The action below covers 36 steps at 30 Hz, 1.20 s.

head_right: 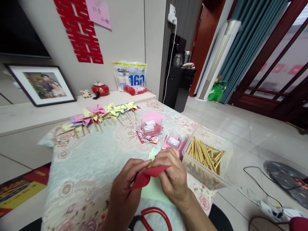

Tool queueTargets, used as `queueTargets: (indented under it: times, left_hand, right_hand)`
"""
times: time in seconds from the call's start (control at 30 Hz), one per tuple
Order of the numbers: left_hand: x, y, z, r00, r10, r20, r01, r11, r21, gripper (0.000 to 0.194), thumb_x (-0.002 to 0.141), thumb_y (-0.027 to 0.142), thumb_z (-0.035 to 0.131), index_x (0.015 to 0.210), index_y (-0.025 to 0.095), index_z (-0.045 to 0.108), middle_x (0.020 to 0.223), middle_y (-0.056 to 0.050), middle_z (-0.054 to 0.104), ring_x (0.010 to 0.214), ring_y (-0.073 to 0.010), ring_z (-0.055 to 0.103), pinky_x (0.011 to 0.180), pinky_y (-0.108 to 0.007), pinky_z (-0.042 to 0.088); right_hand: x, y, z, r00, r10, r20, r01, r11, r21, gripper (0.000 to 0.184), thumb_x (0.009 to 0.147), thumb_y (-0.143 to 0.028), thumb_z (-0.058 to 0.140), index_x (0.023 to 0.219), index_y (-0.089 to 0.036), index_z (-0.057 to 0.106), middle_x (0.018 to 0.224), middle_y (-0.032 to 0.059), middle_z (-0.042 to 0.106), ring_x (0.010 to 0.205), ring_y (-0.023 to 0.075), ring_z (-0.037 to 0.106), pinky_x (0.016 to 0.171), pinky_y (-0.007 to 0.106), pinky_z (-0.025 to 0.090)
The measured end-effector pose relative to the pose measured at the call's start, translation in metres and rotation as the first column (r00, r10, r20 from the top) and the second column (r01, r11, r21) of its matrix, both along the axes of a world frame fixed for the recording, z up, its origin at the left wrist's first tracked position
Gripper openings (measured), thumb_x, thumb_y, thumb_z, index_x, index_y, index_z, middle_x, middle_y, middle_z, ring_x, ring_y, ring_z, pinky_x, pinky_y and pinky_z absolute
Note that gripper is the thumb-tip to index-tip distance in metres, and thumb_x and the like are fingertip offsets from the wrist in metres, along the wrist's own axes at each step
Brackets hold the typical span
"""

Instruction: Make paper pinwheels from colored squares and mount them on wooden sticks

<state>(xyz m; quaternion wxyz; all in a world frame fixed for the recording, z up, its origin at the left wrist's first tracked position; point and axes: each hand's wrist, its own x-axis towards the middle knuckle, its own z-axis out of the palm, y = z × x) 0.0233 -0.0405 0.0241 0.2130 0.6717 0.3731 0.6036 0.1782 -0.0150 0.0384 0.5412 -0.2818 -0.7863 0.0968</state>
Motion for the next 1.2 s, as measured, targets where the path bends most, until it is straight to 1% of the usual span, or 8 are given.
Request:
queueTargets:
  times: [0.17, 0.27, 0.33, 0.53, 0.73, 0.9, 1.2]
  left_hand:
    - [-0.0003, -0.0022, -0.003, 0.997, 0.041, -0.065, -0.039, 0.998, 0.042, 0.045, 0.082, 0.0, 0.045, 0.115, 0.021, 0.067, 0.096, -0.006, 0.066, 0.089, -0.0166, 0.064, 0.076, -0.027, 0.054]
    - [-0.0006, -0.0035, -0.0031, 0.994, 0.06, -0.095, -0.055, 0.997, 0.054, 0.047, 0.081, -0.001, 0.044, 0.115, 0.02, 0.066, 0.097, -0.006, 0.065, 0.09, -0.0166, 0.064, 0.077, -0.027, 0.053]
    - [-0.0007, -0.004, -0.0022, 0.993, 0.064, -0.102, -0.058, 0.996, 0.063, 0.046, 0.08, -0.002, 0.043, 0.114, 0.02, 0.066, 0.096, -0.006, 0.065, 0.09, -0.0165, 0.064, 0.076, -0.027, 0.053]
    - [-0.0012, -0.0047, -0.0017, 0.992, 0.065, -0.105, -0.059, 0.996, 0.062, 0.047, 0.076, -0.002, 0.044, 0.112, 0.02, 0.065, 0.096, -0.006, 0.065, 0.089, -0.0169, 0.064, 0.077, -0.027, 0.053]
    - [-0.0011, -0.005, -0.0034, 0.99, 0.082, -0.115, -0.075, 0.995, 0.061, 0.05, 0.073, -0.004, 0.044, 0.111, 0.02, 0.066, 0.095, -0.007, 0.065, 0.089, -0.0188, 0.064, 0.076, -0.029, 0.054]
    - [-0.0006, -0.0054, -0.0018, 0.986, 0.087, -0.144, -0.08, 0.995, 0.054, 0.049, 0.073, -0.004, 0.041, 0.11, 0.017, 0.065, 0.092, -0.006, 0.063, 0.088, -0.0172, 0.062, 0.076, -0.027, 0.053]
    - [0.0002, -0.0061, 0.0002, 0.982, 0.111, -0.15, -0.105, 0.993, 0.05, 0.046, 0.074, -0.004, 0.039, 0.105, 0.017, 0.064, 0.089, -0.005, 0.062, 0.084, -0.0162, 0.061, 0.072, -0.025, 0.052]
  right_hand:
    - [0.0003, -0.0013, -0.0017, 1.0, -0.022, 0.004, 0.022, 1.0, 0.007, 0.026, 0.087, 0.0, 0.048, 0.092, -0.019, 0.065, 0.086, 0.0054, 0.062, 0.085, 0.0215, 0.06, 0.08, 0.042, 0.045]
    - [0.0008, -0.002, -0.0035, 0.998, -0.057, 0.027, 0.056, 0.998, 0.027, 0.029, 0.087, 0.001, 0.048, 0.094, -0.02, 0.066, 0.096, 0.0073, 0.064, 0.093, 0.0225, 0.061, 0.085, 0.043, 0.045]
    - [0.001, -0.0022, -0.0045, 0.998, -0.06, 0.036, 0.058, 0.997, 0.048, 0.03, 0.086, 0.002, 0.048, 0.095, -0.02, 0.066, 0.102, 0.0081, 0.064, 0.096, 0.0227, 0.061, 0.088, 0.043, 0.044]
    - [0.0014, -0.0021, -0.006, 1.0, 0.01, 0.022, -0.011, 0.998, 0.058, 0.032, 0.082, 0.005, 0.051, 0.1, -0.019, 0.063, 0.099, 0.0065, 0.065, 0.093, 0.021, 0.061, 0.089, 0.044, 0.044]
    - [0.0014, -0.0016, -0.0052, 1.0, 0.011, 0.024, -0.013, 0.998, 0.061, 0.033, 0.084, 0.004, 0.049, 0.102, -0.02, 0.063, 0.098, 0.0067, 0.067, 0.091, 0.0216, 0.063, 0.086, 0.045, 0.047]
    - [0.0019, -0.0015, -0.006, 1.0, -0.005, 0.027, 0.004, 0.999, 0.046, 0.031, 0.086, 0.002, 0.048, 0.099, -0.021, 0.063, 0.095, 0.0062, 0.067, 0.089, 0.0217, 0.064, 0.084, 0.044, 0.049]
    - [0.0001, -0.0012, -0.0076, 1.0, 0.018, 0.009, -0.019, 0.999, 0.038, 0.033, 0.084, 0.006, 0.048, 0.1, -0.019, 0.064, 0.096, 0.0066, 0.065, 0.09, 0.0205, 0.062, 0.086, 0.043, 0.047]
